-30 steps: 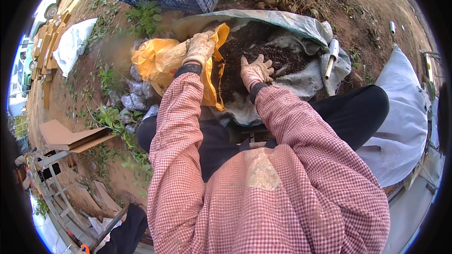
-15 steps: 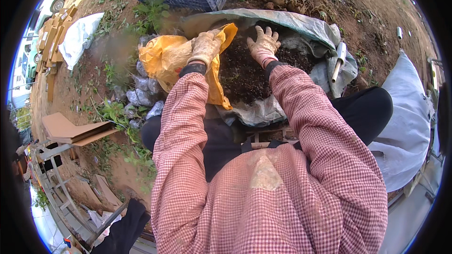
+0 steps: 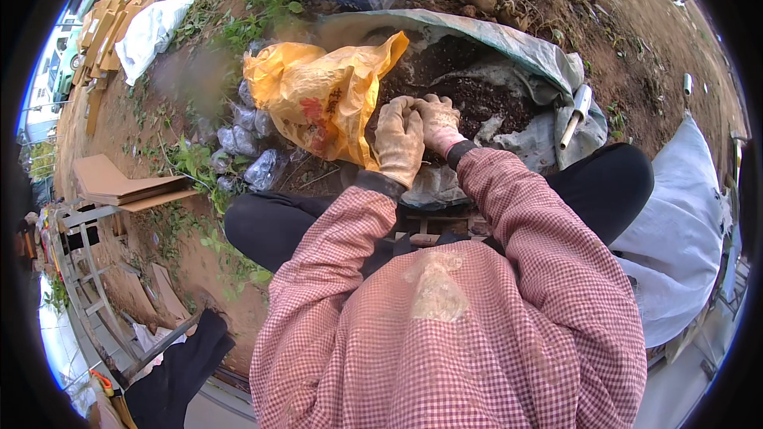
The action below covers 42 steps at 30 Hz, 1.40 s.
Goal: The person sits on the ground and repots small plants. They remove a plant from a plastic bag, place it in a black nursery pot, add soil from a yellow bag, and pack the soil around the plant. The person then wraps the potted plant in a plastic sleeve and places it aside.
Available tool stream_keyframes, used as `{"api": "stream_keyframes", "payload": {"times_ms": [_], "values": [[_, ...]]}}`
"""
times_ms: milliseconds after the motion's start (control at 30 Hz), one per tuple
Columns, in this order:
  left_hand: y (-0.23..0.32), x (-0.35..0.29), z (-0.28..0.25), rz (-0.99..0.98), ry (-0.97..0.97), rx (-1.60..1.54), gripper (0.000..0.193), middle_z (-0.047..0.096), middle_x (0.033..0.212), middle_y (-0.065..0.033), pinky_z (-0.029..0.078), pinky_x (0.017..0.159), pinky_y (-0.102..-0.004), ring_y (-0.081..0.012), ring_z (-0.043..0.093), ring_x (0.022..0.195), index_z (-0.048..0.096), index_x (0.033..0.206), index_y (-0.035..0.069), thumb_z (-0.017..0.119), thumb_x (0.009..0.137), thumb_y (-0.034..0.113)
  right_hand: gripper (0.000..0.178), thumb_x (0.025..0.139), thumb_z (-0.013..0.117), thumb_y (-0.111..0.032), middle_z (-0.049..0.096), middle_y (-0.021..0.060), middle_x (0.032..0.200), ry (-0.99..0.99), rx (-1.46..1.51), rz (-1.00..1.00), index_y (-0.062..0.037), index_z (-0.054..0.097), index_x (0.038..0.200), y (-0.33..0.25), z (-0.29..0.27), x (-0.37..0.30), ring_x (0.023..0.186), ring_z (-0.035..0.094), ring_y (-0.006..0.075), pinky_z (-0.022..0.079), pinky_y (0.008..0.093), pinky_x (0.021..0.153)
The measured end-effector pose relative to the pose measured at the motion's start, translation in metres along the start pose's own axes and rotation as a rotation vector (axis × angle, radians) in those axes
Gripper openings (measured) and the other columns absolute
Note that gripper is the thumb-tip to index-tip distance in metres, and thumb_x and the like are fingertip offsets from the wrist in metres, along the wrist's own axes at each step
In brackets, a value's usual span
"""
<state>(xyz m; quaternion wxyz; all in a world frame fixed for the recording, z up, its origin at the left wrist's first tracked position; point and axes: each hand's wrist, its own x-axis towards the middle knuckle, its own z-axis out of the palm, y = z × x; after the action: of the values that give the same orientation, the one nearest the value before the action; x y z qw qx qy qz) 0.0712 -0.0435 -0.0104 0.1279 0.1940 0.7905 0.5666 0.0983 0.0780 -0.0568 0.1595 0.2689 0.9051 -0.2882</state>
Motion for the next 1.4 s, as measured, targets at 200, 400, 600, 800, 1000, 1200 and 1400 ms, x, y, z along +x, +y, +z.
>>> {"api": "stream_keyframes", "payload": {"times_ms": [200, 400, 600, 800, 1000, 1200, 1400], "values": [[-0.103, -0.046, 0.042, -1.132, 0.252, -0.325, 0.059, 0.042, 0.147, -0.0169, 0.048, 0.095, -0.0435, -0.0338, 0.053, 0.123, 0.033, 0.146, 0.012, 0.055, 0.096, 0.034, 0.061, 0.086, 0.066, -0.055, 0.052, 0.0088, 0.138, 0.053, -0.142, 0.095, -0.0256, 0.057, 0.138, -0.005, -0.002, 0.006, 0.129, 0.046, 0.0323, 0.045, 0.0493, 0.099], [-0.106, -0.017, 0.039, -0.962, 0.215, -0.460, 0.069, 0.047, 0.145, -0.0136, 0.046, 0.100, -0.0456, -0.0312, 0.049, 0.130, 0.030, 0.149, 0.014, 0.061, 0.089, 0.027, 0.062, 0.090, 0.065, -0.045, 0.053, 0.0204, 0.136, 0.026, 0.420, 0.310, -0.0113, 0.052, 0.140, -0.031, 0.050, -0.010, 0.127, 0.050, 0.0391, 0.043, 0.0455, 0.106], [-0.123, -0.006, -0.022, -0.314, 0.000, 0.539, 0.077, 0.061, 0.129, -0.0203, 0.050, 0.097, -0.0386, -0.0336, 0.061, 0.117, 0.029, 0.147, 0.005, 0.073, 0.083, 0.009, 0.060, 0.092, 0.065, -0.034, 0.061, 0.0208, 0.128, 0.015, 1.273, -0.100, 0.0011, 0.048, 0.138, -0.075, 0.035, 0.048, 0.119, 0.057, 0.0298, 0.042, 0.0345, 0.103], [-0.132, -0.014, -0.020, -0.535, 0.307, 0.374, 0.068, 0.058, 0.129, -0.0259, 0.044, 0.101, -0.0406, -0.0367, 0.059, 0.116, 0.040, 0.143, 0.001, 0.069, 0.087, 0.025, 0.080, 0.077, 0.082, -0.038, 0.050, 0.0249, 0.139, 0.364, 0.743, 0.563, -0.0016, 0.046, 0.138, -0.061, 0.012, 0.085, 0.132, 0.048, 0.0372, 0.043, 0.0433, 0.107], [-0.116, -0.037, -0.026, -0.591, -0.094, 1.069, 0.078, 0.051, 0.140, -0.0215, 0.045, 0.101, -0.0547, -0.0409, 0.053, 0.125, 0.035, 0.147, 0.011, 0.072, 0.082, 0.032, 0.048, 0.088, 0.072, -0.027, 0.068, 0.0179, 0.116, 0.262, 0.915, 0.152, 0.0005, 0.058, 0.125, -0.046, 0.017, 0.158, 0.106, 0.065, 0.0306, 0.048, 0.0348, 0.091], [-0.111, 0.004, -0.049, -0.749, -0.423, 0.961, 0.041, 0.059, 0.133, -0.0164, 0.049, 0.095, -0.0502, -0.0371, 0.057, 0.123, 0.059, 0.128, 0.008, 0.051, 0.098, 0.035, 0.039, 0.096, 0.061, -0.030, 0.069, 0.0127, 0.114, 0.139, 1.059, 0.061, -0.0014, 0.063, 0.122, -0.039, 0.033, 0.213, 0.102, 0.066, 0.0255, 0.048, 0.0342, 0.088], [-0.029, 0.029, -0.121, -0.243, -0.072, 0.823, 0.024, 0.068, 0.103, -0.0149, 0.050, 0.090, -0.0423, -0.0338, 0.064, 0.104, 0.072, 0.106, 0.013, 0.061, 0.085, 0.017, 0.033, 0.101, 0.050, -0.030, 0.068, 0.0150, 0.112, 0.168, 0.566, -0.188, -0.0053, 0.066, 0.116, -0.075, -0.017, 0.247, 0.104, 0.066, 0.0295, 0.053, 0.0363, 0.086]]}}
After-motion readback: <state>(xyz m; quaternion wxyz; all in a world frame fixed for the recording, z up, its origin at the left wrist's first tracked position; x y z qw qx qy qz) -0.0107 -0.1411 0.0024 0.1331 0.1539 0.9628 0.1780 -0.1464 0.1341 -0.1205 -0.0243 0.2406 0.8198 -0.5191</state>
